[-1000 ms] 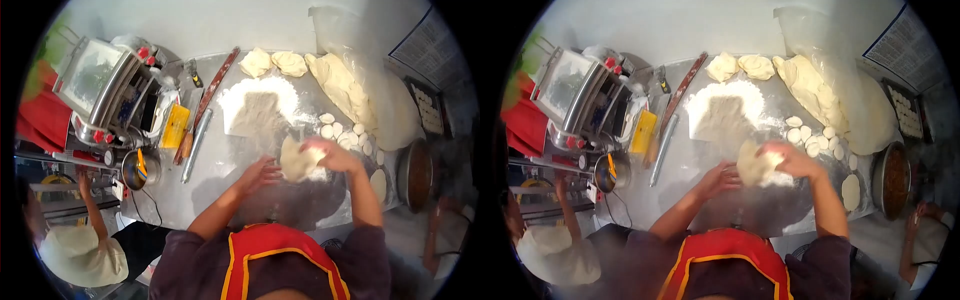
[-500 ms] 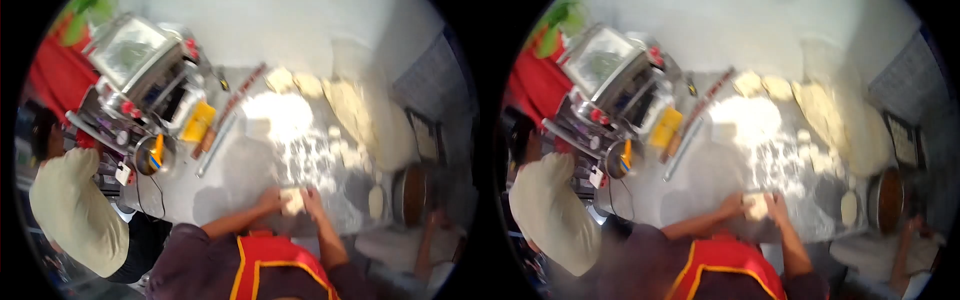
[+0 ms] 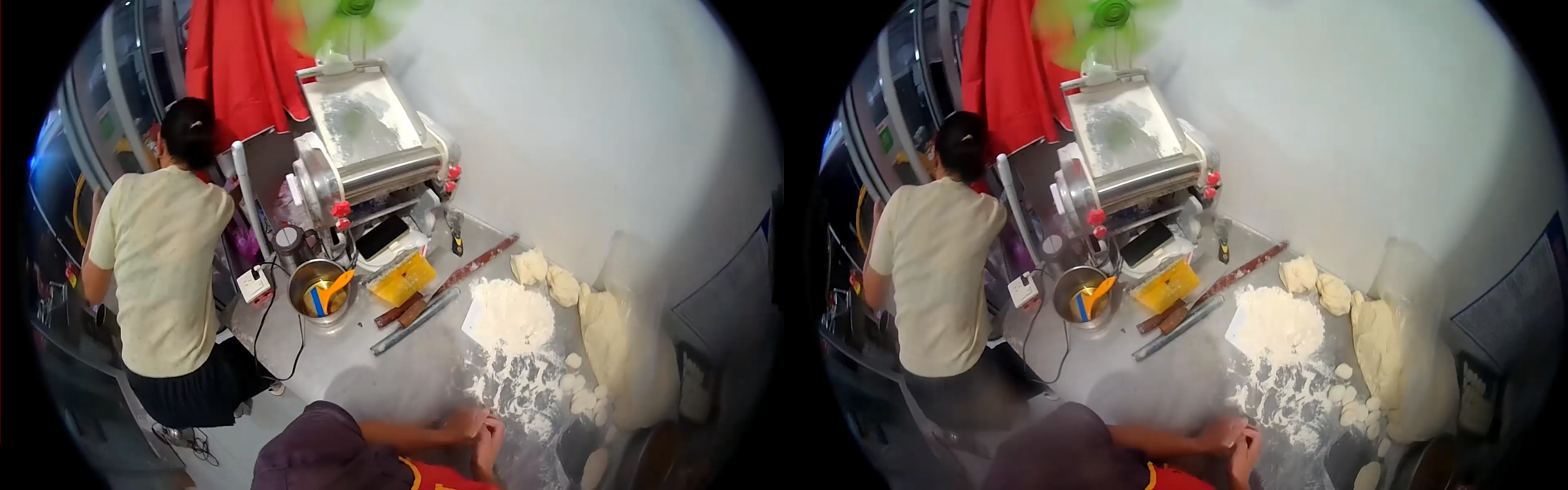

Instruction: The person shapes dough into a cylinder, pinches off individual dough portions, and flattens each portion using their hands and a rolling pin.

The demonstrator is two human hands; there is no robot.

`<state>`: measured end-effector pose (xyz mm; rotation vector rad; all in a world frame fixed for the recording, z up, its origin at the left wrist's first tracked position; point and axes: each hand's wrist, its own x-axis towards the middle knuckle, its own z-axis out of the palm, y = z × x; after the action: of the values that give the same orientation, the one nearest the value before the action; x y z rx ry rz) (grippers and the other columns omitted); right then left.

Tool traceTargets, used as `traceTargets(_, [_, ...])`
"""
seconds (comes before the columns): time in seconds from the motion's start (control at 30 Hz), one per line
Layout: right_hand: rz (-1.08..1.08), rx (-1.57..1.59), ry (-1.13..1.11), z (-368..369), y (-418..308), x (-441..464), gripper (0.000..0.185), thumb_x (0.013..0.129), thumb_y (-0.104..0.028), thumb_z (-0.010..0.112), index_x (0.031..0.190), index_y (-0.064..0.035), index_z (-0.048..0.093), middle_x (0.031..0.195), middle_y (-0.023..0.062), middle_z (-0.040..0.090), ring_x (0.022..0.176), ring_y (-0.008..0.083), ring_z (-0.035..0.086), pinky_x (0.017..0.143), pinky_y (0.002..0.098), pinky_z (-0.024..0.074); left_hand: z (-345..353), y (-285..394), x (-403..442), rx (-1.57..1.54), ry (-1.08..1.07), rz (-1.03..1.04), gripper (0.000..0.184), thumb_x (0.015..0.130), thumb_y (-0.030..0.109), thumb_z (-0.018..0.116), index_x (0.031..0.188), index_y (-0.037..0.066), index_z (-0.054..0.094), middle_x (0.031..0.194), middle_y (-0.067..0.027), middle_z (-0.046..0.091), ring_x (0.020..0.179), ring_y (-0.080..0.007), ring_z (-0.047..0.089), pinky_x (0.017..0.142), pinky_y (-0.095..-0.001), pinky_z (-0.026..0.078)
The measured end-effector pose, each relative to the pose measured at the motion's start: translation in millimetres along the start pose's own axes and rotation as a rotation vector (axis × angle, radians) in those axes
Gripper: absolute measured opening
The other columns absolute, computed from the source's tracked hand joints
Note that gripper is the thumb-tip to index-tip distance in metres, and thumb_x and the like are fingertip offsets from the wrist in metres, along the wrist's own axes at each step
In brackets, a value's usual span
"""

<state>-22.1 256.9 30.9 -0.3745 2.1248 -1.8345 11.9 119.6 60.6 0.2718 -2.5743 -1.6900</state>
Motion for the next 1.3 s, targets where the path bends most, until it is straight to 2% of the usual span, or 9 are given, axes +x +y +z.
traceTargets(0.1, [-0.464,-0.357,0.134,13,12,-5,0.022,0.094,-0.019,0.047,0.103,-0.0017,0.058,0.103,0.0162,0.059,0.093,0.0296,0.057,0.084,0.0409,0.045,19,-3,-23,0.018,0.15,-0.004,0.028,0.091,0.026,0.047,0.1,0.004,0.061,0.097,-0.0216,0.062,0.095,-0.0396,0.056,0.086,-0.0474,0.042])
traceTargets(0.2, [-0.72,-0.6,0.064,2,69,12,0.022,0.092,-0.014,0.049,0.107,0.0003,0.057,0.104,0.0217,0.058,0.098,0.0396,0.055,0.089,0.0461,0.043,36,-16,-19,0.17,0.248,0.019,0.026,0.09,0.026,0.049,0.098,0.005,0.061,0.097,-0.0191,0.062,0.095,-0.0366,0.057,0.085,-0.046,0.042])
traceTargets(0.63, [-0.473,-0.867,0.101,5,36,95,0.025,0.095,-0.018,0.044,0.079,-0.0001,0.052,0.079,0.0185,0.054,0.073,0.0361,0.049,0.064,0.0464,0.0371,43,-45,67,0.575,0.502,-0.077,0.024,0.083,0.027,0.055,0.091,0.006,0.063,0.099,-0.0103,0.062,0.1,-0.0257,0.056,0.085,-0.0403,0.042])
traceTargets(0.73, [-0.746,-0.665,-0.169,-11,34,103,0.026,0.096,-0.016,0.041,0.078,0.0,0.05,0.077,0.0166,0.053,0.072,0.0334,0.048,0.064,0.044,0.0367,58,-60,75,0.641,0.708,0.022,0.02,0.082,0.025,0.056,0.084,0.006,0.063,0.089,-0.0121,0.063,0.092,-0.0309,0.06,0.082,-0.0437,0.046])
traceTargets(0.83, [-0.052,-0.4,-0.343,-31,-18,73,0.029,0.098,-0.019,0.042,0.079,-0.0015,0.055,0.078,0.0203,0.057,0.072,0.0355,0.053,0.063,0.0446,0.0401,26,2,29,0.346,0.257,-0.105,0.018,0.081,0.023,0.056,0.082,0.006,0.064,0.083,-0.0154,0.065,0.081,-0.035,0.062,0.072,-0.0468,0.049])
traceTargets(0.93, [-0.501,-0.661,0.029,-15,-5,17,0.038,0.099,-0.025,0.041,0.076,-0.0004,0.057,0.069,0.0186,0.057,0.065,0.0367,0.055,0.058,0.0451,0.042,30,31,-9,0.459,-0.007,-0.248,0.023,0.082,0.023,0.056,0.096,0.007,0.063,0.098,-0.0134,0.063,0.099,-0.0312,0.06,0.086,-0.0396,0.046])
traceTargets(1.0, [-0.774,-0.729,0.159,-8,24,1,0.035,0.098,-0.026,0.042,0.08,0.0,0.057,0.074,0.019,0.056,0.07,0.0363,0.055,0.06,0.0457,0.042,43,4,-30,0.527,0.005,-0.047,0.022,0.082,0.025,0.057,0.096,0.009,0.062,0.101,-0.0116,0.064,0.103,-0.0298,0.059,0.088,-0.0402,0.045])
traceTargets(1.13, [-0.643,-0.756,-0.045,4,19,9,0.029,0.095,-0.025,0.045,0.084,0.0003,0.055,0.084,0.0203,0.056,0.077,0.036,0.055,0.063,0.0472,0.0409,70,-42,-24,0.587,0.745,0.433,0.018,0.081,0.028,0.058,0.089,0.011,0.059,0.091,-0.0058,0.06,0.09,-0.0247,0.057,0.081,-0.0395,0.045])
traceTargets(1.3, [-0.284,-0.832,-0.111,12,-18,55,0.034,0.093,-0.031,0.046,0.078,-0.0012,0.052,0.077,0.0206,0.056,0.07,0.0402,0.053,0.063,0.0516,0.0401,22,-12,26,0.621,0.337,-0.113,0.019,0.08,0.026,0.058,0.089,0.01,0.063,0.093,-0.0062,0.06,0.09,-0.0233,0.056,0.081,-0.0377,0.045])
